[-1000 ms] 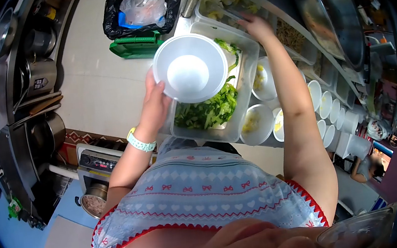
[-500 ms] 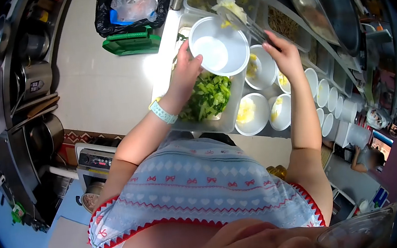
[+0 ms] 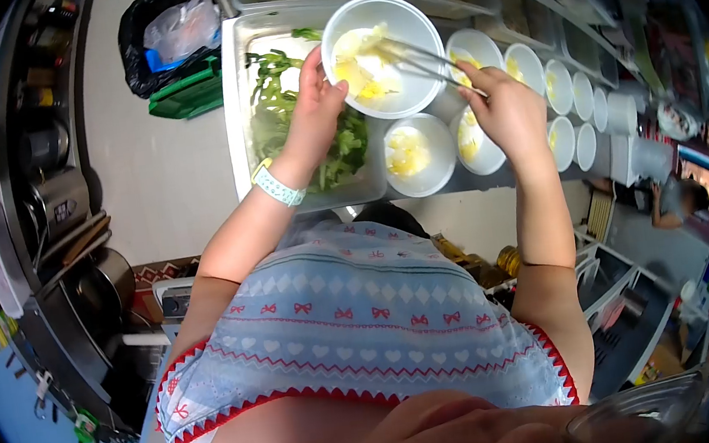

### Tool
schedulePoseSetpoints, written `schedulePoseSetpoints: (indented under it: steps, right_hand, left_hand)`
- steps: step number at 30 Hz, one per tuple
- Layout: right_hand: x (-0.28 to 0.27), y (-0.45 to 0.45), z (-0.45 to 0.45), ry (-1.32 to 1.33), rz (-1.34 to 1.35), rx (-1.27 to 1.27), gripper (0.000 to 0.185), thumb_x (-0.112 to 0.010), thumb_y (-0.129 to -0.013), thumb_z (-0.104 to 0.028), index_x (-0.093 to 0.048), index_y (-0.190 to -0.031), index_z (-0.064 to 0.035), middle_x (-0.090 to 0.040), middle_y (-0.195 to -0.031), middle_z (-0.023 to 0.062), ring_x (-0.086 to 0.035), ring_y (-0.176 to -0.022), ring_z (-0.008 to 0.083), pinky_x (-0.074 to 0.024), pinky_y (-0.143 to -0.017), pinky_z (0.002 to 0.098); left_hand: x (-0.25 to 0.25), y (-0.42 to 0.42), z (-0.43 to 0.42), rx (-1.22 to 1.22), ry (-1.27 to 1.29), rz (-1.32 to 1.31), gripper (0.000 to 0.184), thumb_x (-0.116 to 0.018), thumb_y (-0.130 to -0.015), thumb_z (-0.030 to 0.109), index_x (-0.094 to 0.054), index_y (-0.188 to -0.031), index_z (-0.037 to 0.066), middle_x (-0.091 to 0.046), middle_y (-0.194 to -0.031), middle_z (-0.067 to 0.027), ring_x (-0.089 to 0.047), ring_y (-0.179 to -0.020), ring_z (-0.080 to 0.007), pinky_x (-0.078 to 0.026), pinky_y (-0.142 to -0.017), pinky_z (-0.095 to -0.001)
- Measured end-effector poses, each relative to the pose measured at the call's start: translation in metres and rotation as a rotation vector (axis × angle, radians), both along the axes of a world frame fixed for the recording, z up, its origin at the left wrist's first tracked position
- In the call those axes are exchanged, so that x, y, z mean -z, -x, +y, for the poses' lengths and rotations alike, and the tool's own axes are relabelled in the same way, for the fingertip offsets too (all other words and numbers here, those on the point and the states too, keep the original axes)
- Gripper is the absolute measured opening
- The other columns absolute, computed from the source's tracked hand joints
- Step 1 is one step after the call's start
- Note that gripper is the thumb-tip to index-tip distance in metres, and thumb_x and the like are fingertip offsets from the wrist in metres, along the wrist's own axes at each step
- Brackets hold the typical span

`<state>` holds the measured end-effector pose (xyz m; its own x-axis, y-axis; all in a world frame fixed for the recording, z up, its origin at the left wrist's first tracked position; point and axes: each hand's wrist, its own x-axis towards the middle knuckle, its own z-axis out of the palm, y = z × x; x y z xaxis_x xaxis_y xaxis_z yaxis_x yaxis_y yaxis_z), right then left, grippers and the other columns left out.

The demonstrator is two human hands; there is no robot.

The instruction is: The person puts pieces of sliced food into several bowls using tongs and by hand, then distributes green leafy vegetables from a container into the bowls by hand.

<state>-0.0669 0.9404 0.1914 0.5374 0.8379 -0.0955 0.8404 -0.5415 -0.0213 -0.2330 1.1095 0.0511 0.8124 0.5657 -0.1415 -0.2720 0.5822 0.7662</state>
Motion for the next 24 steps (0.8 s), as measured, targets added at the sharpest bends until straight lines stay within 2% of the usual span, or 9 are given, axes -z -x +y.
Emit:
schedulePoseSetpoints:
  steps: [1,2,5,6,9,10,17,19,24]
  right_hand:
    - [-0.002,-0.004,-0.015,-0.058,0.052,0.05,0.031,-0.065,-0.088,-0.032,-0.069,-0.118,-0.0228,-0.07,-0.094,0.0045,-0.066,-0.077,0.0267,-0.0517,-0.067,0.0357]
    - [-0.003,-0.006,-0.03,-0.118,0.104,0.096,0.03,-0.065,-0.088,-0.032,-0.07,-0.117,-0.0232,-0.07,-0.093,0.0044,-0.066,-0.077,0.0269,-0.0514,-0.066,0.0366]
    - [0.018,-0.023,-0.063,-0.135,0.2,0.027,0.03,-0.064,-0.089,-0.032,-0.07,-0.117,-0.0232,-0.069,-0.09,0.0045,-0.066,-0.075,0.0264,-0.0511,-0.065,0.0371]
    - [0.018,-0.026,-0.067,-0.031,0.146,0.06,0.032,-0.064,-0.089,-0.032,-0.069,-0.119,-0.0228,-0.07,-0.09,0.0038,-0.066,-0.076,0.0251,-0.0511,-0.067,0.036]
    - [0.023,-0.048,-0.082,-0.125,0.294,0.148,0.033,-0.065,-0.089,-0.033,-0.068,-0.12,-0.0226,-0.07,-0.091,0.0037,-0.066,-0.076,0.0238,-0.0509,-0.068,0.0347]
    - [0.023,-0.053,-0.09,-0.133,0.357,0.184,0.036,-0.066,-0.088,-0.034,-0.068,-0.121,-0.0214,-0.069,-0.093,0.0037,-0.065,-0.075,0.0233,-0.0507,-0.068,0.0343]
    - [0.038,-0.062,-0.105,-0.107,0.134,0.139,0.037,-0.065,-0.087,-0.033,-0.067,-0.122,-0.0209,-0.068,-0.091,0.0033,-0.066,-0.078,0.0258,-0.0512,-0.068,0.0359]
    - [0.041,-0.093,-0.151,-0.162,0.104,0.182,0.035,-0.064,-0.088,-0.034,-0.068,-0.12,-0.0215,-0.067,-0.088,0.0028,-0.065,-0.078,0.0271,-0.0515,-0.068,0.0378]
    - [0.026,-0.081,-0.368,-0.249,-0.017,0.293,0.028,-0.065,-0.088,-0.03,-0.07,-0.114,-0.0216,-0.068,-0.088,0.0018,-0.065,-0.076,0.0254,-0.0518,-0.065,0.0354]
  left_hand:
    - [-0.001,-0.006,-0.011,0.007,0.018,-0.003,0.061,-0.044,-0.097,0.004,-0.018,-0.151,0.01,-0.041,-0.142,-0.0124,-0.044,-0.128,-0.0199,-0.041,-0.104,-0.036]
    - [-0.003,-0.009,-0.022,0.038,-0.009,0.03,0.059,-0.043,-0.097,0.007,-0.02,-0.151,0.017,-0.039,-0.143,-0.0097,-0.044,-0.13,-0.021,-0.041,-0.105,-0.0401]
    - [0.007,-0.033,-0.045,0.085,-0.026,0.058,0.06,-0.044,-0.097,0.009,-0.02,-0.151,0.018,-0.039,-0.143,-0.0091,-0.042,-0.131,-0.0216,-0.039,-0.107,-0.041]
    - [0.011,-0.035,-0.048,0.087,-0.029,0.074,0.06,-0.044,-0.097,0.011,-0.02,-0.152,0.018,-0.037,-0.144,-0.0088,-0.042,-0.131,-0.0221,-0.039,-0.108,-0.0421]
    - [0.021,-0.05,-0.058,0.094,-0.018,0.083,0.061,-0.044,-0.097,0.01,-0.02,-0.152,0.018,-0.036,-0.145,-0.0086,-0.043,-0.129,-0.0223,-0.039,-0.107,-0.0429]
    - [0.023,-0.055,-0.061,0.092,-0.009,0.084,0.061,-0.045,-0.097,0.008,-0.019,-0.151,0.016,-0.036,-0.144,-0.0109,-0.044,-0.124,-0.0206,-0.041,-0.103,-0.0382]
    - [0.022,-0.072,-0.074,0.178,-0.066,0.097,0.064,-0.048,-0.096,0.01,-0.018,-0.152,0.015,-0.035,-0.144,-0.0119,-0.043,-0.126,-0.0222,-0.041,-0.103,-0.0388]
    - [0.011,-0.111,-0.122,0.226,-0.069,0.135,0.064,-0.046,-0.095,0.01,-0.017,-0.153,0.016,-0.028,-0.149,-0.0089,-0.039,-0.131,-0.0246,-0.04,-0.104,-0.0446]
    - [-0.024,-0.139,-0.308,0.378,-0.027,0.113,0.061,-0.043,-0.095,0.014,-0.019,-0.151,0.015,-0.032,-0.148,-0.0098,-0.039,-0.134,-0.027,-0.041,-0.105,-0.0472]
